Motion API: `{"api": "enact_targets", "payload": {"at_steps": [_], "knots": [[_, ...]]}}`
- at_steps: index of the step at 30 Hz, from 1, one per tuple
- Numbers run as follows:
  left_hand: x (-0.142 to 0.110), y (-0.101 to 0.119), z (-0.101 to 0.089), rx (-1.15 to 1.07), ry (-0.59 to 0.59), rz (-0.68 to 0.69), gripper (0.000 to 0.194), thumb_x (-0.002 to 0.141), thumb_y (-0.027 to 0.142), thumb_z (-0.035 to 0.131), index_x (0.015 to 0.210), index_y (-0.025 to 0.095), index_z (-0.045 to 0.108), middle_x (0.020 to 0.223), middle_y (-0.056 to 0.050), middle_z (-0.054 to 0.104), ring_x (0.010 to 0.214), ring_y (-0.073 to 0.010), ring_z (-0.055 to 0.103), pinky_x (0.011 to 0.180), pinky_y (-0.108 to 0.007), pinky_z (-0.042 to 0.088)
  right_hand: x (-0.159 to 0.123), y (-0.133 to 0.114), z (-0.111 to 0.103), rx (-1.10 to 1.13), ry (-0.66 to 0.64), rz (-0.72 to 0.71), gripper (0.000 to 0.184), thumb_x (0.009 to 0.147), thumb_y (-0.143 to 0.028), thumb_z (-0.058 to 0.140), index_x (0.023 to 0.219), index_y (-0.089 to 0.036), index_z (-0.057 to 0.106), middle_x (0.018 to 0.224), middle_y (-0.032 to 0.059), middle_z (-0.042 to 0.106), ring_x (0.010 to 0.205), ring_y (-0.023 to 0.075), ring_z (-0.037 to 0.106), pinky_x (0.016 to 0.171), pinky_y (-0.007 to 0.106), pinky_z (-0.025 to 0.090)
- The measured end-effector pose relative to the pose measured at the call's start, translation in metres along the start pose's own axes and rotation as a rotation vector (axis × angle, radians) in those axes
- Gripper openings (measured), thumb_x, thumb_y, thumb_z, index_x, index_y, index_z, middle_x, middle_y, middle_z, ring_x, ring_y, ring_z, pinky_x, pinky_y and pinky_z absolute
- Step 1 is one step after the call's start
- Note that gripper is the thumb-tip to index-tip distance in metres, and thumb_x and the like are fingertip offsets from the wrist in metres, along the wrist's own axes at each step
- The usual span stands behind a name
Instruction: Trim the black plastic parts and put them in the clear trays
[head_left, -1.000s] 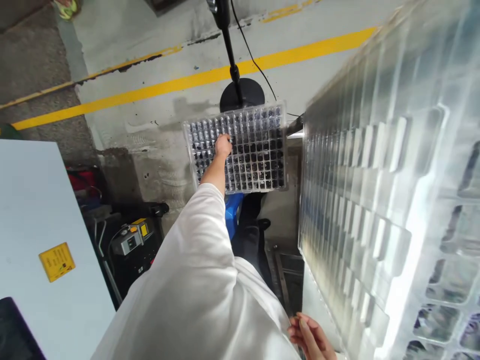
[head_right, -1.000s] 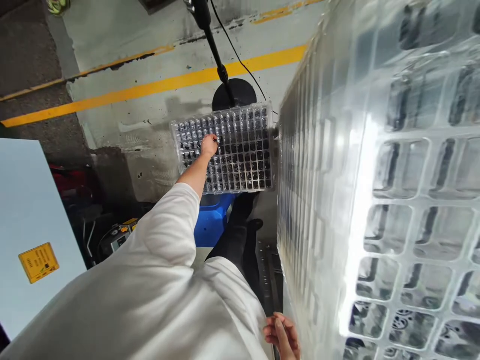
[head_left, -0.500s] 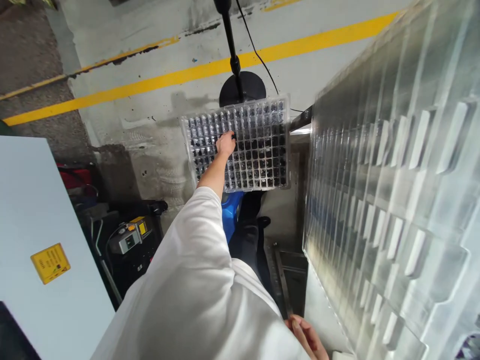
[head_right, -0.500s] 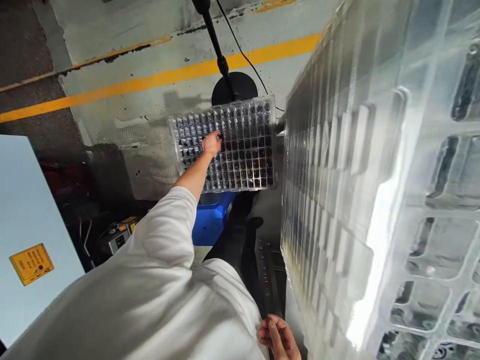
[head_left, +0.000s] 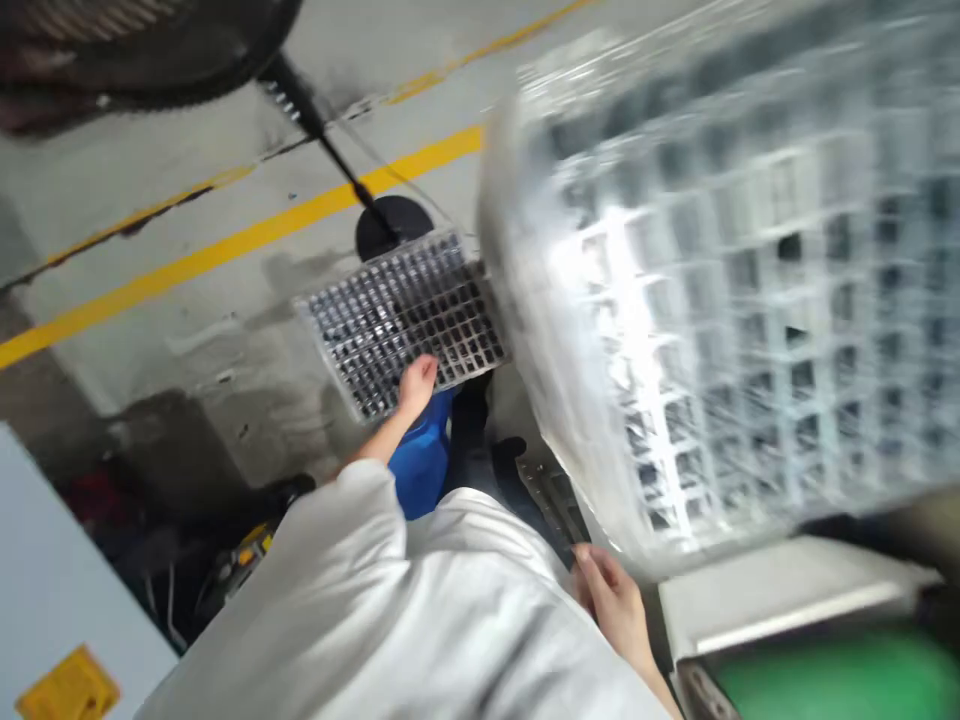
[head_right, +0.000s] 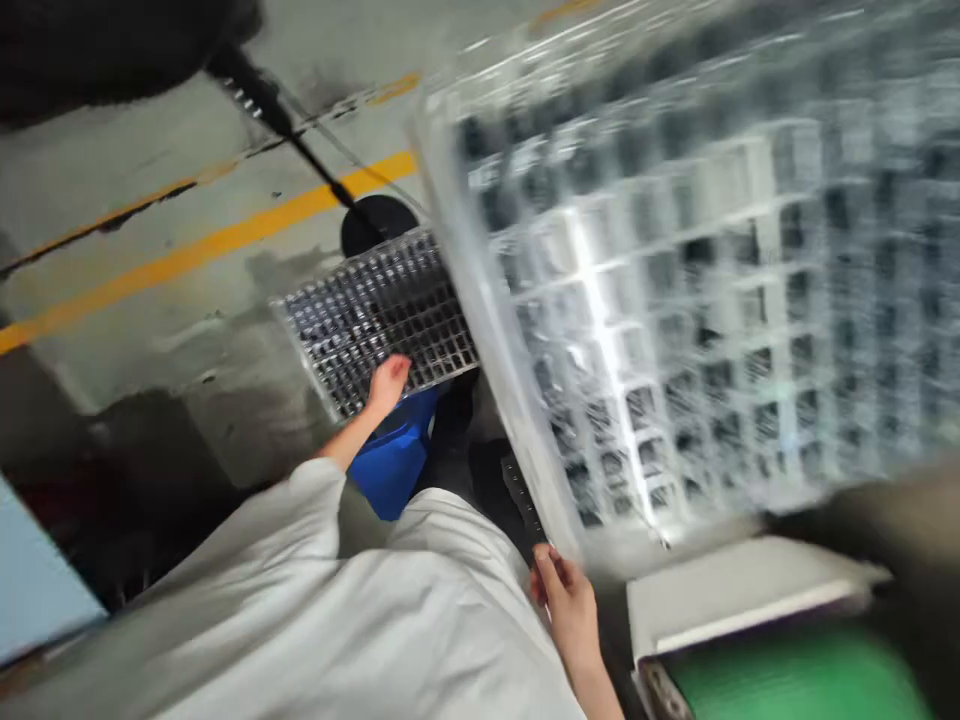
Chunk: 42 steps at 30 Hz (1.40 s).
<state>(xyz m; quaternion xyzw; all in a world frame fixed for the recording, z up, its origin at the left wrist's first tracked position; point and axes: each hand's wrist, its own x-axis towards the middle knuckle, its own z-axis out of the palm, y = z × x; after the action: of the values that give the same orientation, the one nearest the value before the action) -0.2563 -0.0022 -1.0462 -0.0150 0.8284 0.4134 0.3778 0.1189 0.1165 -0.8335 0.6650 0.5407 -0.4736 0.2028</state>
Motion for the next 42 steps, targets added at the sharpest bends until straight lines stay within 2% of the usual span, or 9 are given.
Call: {"api": "enact_targets", "payload": {"at_steps": [3, 6, 9, 12, 18, 28, 30, 33, 42], "knots": [[-0.093, 0.012, 0.020, -0.003, -0.290, 0.103, 0.011, 0.084, 0.020, 0.066, 0.076, 0.026, 0.072, 0.070, 0.000, 0.068, 0.068, -0.0190, 0.065, 0.072, -0.030, 0.052, -0.008, -0.026, 0.000, 0.031, 0.073, -0.188, 0.047, 0.080, -0.078, 0.063, 0.079, -0.031, 0.070, 0.058, 0.0002, 0.055, 0.055, 0.0272, 0.059, 0.060, 0.047, 0.056], [-0.165, 0.031, 0.037, -0.069, -0.650, 0.177, 0.010, 0.083, 0.033, 0.071, 0.075, 0.029, 0.075, 0.067, -0.001, 0.066, 0.062, -0.0171, 0.061, 0.060, -0.028, 0.049, -0.013, -0.041, -0.004, 0.025, 0.114, -0.391, 0.045, 0.084, -0.066, 0.063, 0.083, -0.023, 0.073, 0.076, 0.0036, 0.069, 0.070, 0.0229, 0.061, 0.069, 0.037, 0.052], [-0.209, 0.066, 0.060, -0.214, -0.997, 0.107, 0.026, 0.084, 0.054, 0.073, 0.087, 0.029, 0.076, 0.068, -0.001, 0.064, 0.055, -0.0140, 0.055, 0.049, -0.025, 0.042, -0.019, -0.048, -0.005, -0.001, 0.116, -0.548, 0.036, 0.094, -0.054, 0.058, 0.092, -0.021, 0.074, 0.079, 0.0023, 0.071, 0.072, 0.0200, 0.061, 0.071, 0.032, 0.046], [-0.231, 0.104, 0.090, -0.281, -1.128, 0.017, 0.047, 0.077, 0.068, 0.079, 0.089, 0.023, 0.074, 0.075, -0.004, 0.066, 0.056, -0.0146, 0.057, 0.045, -0.026, 0.042, -0.030, -0.050, -0.007, -0.109, 0.182, -0.678, 0.028, 0.102, -0.041, 0.053, 0.103, -0.023, 0.073, 0.087, 0.0024, 0.076, 0.075, 0.0196, 0.065, 0.073, 0.030, 0.043], [-0.257, 0.142, 0.136, -0.281, -1.212, -0.105, 0.058, 0.066, 0.070, 0.088, 0.084, 0.018, 0.072, 0.079, -0.006, 0.068, 0.063, -0.0165, 0.062, 0.051, -0.029, 0.054, -0.048, -0.036, -0.031, -0.240, 0.441, -0.599, 0.028, 0.109, -0.033, 0.047, 0.116, -0.021, 0.071, 0.103, 0.0071, 0.079, 0.088, 0.0242, 0.071, 0.074, 0.030, 0.039], [-0.288, 0.157, 0.180, -0.213, -1.097, -0.260, 0.036, 0.075, 0.046, 0.085, 0.071, 0.019, 0.060, 0.070, 0.000, 0.060, 0.060, -0.0128, 0.058, 0.055, -0.026, 0.048, -0.055, 0.005, -0.065, -0.132, 0.498, -0.773, 0.030, 0.101, -0.033, 0.059, 0.126, -0.023, 0.073, 0.104, 0.0063, 0.073, 0.089, 0.0206, 0.068, 0.078, 0.030, 0.047], [-0.291, 0.158, 0.180, -0.227, -1.088, -0.211, 0.025, 0.073, 0.035, 0.084, 0.075, 0.019, 0.065, 0.072, -0.001, 0.062, 0.061, -0.0125, 0.058, 0.057, -0.026, 0.048, -0.039, 0.013, -0.072, 0.087, 0.521, -0.852, 0.029, 0.101, -0.033, 0.056, 0.120, -0.024, 0.075, 0.101, 0.0040, 0.073, 0.087, 0.0186, 0.067, 0.079, 0.029, 0.048], [-0.295, 0.152, 0.172, -0.253, -1.023, -0.132, 0.027, 0.067, 0.023, 0.084, 0.091, 0.018, 0.072, 0.080, -0.003, 0.067, 0.062, -0.0109, 0.058, 0.056, -0.025, 0.045, 0.004, 0.019, -0.084, 0.365, 0.614, -0.755, 0.031, 0.102, -0.036, 0.049, 0.112, -0.021, 0.075, 0.106, 0.0059, 0.074, 0.092, 0.0191, 0.068, 0.084, 0.031, 0.053], [-0.296, 0.140, 0.142, -0.219, -0.914, -0.012, 0.032, 0.069, 0.034, 0.086, 0.095, 0.019, 0.075, 0.087, -0.007, 0.074, 0.052, -0.0075, 0.048, 0.048, -0.024, 0.030, 0.135, 0.011, -0.108, 0.286, 0.722, -0.459, 0.044, 0.092, -0.022, 0.053, 0.133, -0.013, 0.065, 0.143, 0.0217, 0.055, 0.134, 0.0369, 0.045, 0.115, 0.050, 0.034]]}}
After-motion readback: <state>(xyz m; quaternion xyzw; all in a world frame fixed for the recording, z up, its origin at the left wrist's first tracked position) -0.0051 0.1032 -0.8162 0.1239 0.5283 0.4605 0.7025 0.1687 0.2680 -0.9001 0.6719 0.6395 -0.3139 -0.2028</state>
